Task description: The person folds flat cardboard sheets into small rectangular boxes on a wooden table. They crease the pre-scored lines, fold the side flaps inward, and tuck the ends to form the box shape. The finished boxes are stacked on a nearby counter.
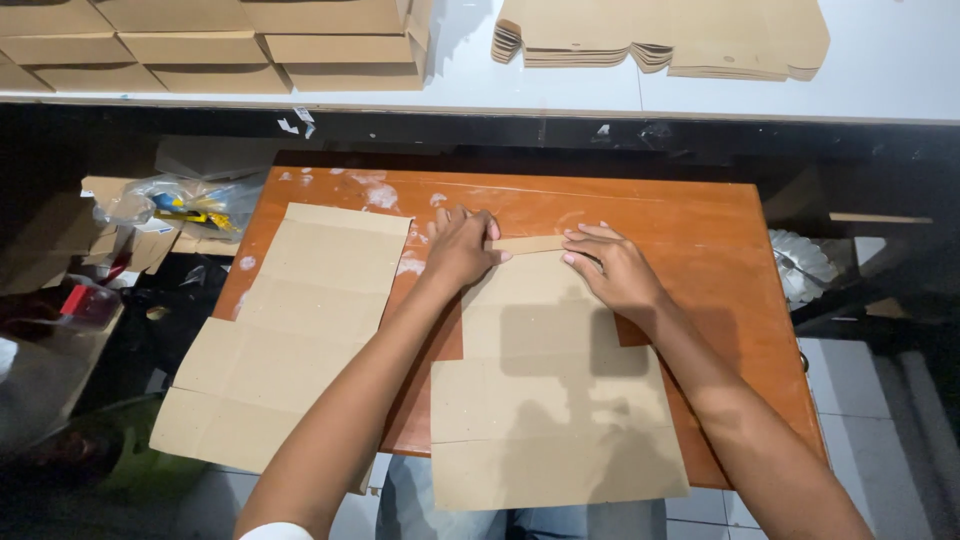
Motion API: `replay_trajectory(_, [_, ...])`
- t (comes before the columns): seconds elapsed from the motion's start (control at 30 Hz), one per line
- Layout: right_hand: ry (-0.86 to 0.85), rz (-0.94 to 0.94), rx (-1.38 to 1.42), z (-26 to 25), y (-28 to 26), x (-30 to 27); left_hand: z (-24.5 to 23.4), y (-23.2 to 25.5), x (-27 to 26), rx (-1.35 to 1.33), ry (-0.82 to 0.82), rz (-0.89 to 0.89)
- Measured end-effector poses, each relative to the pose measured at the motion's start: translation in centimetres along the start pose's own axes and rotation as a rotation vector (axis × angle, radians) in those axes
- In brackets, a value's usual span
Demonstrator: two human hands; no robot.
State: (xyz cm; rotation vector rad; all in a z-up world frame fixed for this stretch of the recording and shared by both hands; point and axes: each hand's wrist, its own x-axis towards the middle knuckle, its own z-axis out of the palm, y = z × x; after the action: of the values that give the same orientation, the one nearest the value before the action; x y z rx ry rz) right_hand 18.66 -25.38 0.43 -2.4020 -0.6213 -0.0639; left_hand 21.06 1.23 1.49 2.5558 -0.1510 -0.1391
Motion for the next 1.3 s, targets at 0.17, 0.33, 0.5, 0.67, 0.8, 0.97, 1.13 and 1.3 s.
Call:
replay_trajectory(0.17, [0.145,-0.072,0.118,0.4,0.5,0.1,-2.3,1.1,0.7,0.039,-0.221,-0.027])
replay_trajectory(0.33, [0.362,-0.303,0.07,-2.4,-1.0,-0.4,-8.1,6.7,-6.1,-0.042,-0.086,0.213])
replay_trajectory(0.5, [0.259,-0.464,0.064,-4.4,-3.6,-1.2,-8.4,6.9,-9.6,-0.036,-0.094,0.395])
replay_trajectory(0.67, [-0.061,-0.41,-0.17,-3.6,-4.0,-1.7,-7.2,6.6,-11.6,0.112,-0.248,0.46])
replay_trajectory(0.8, [-0.229,-0.359,-0.143,-2.2,-5.7,-2.8,-4.3,4.9,-11.2,0.175,-0.343,0.408])
replay_trajectory(0.97, [-0.698,0.066,-0.221,-3.4,-10.3,-2.7,-4.1,4.2,-11.4,0.108,-0.467,0.328])
replay_trajectory(1.13, [-0.61,-0.064,-0.223,-2.0,-7.5,-3.4,-3.0,5.3,-12.1,0.238,-0.461,0.267])
replay_trajectory(1.3, [-0.634,-0.097,-0.087,-2.4,-8.8,-2.9,-2.2,4.9,-12.0,0.265,-0.453,0.248])
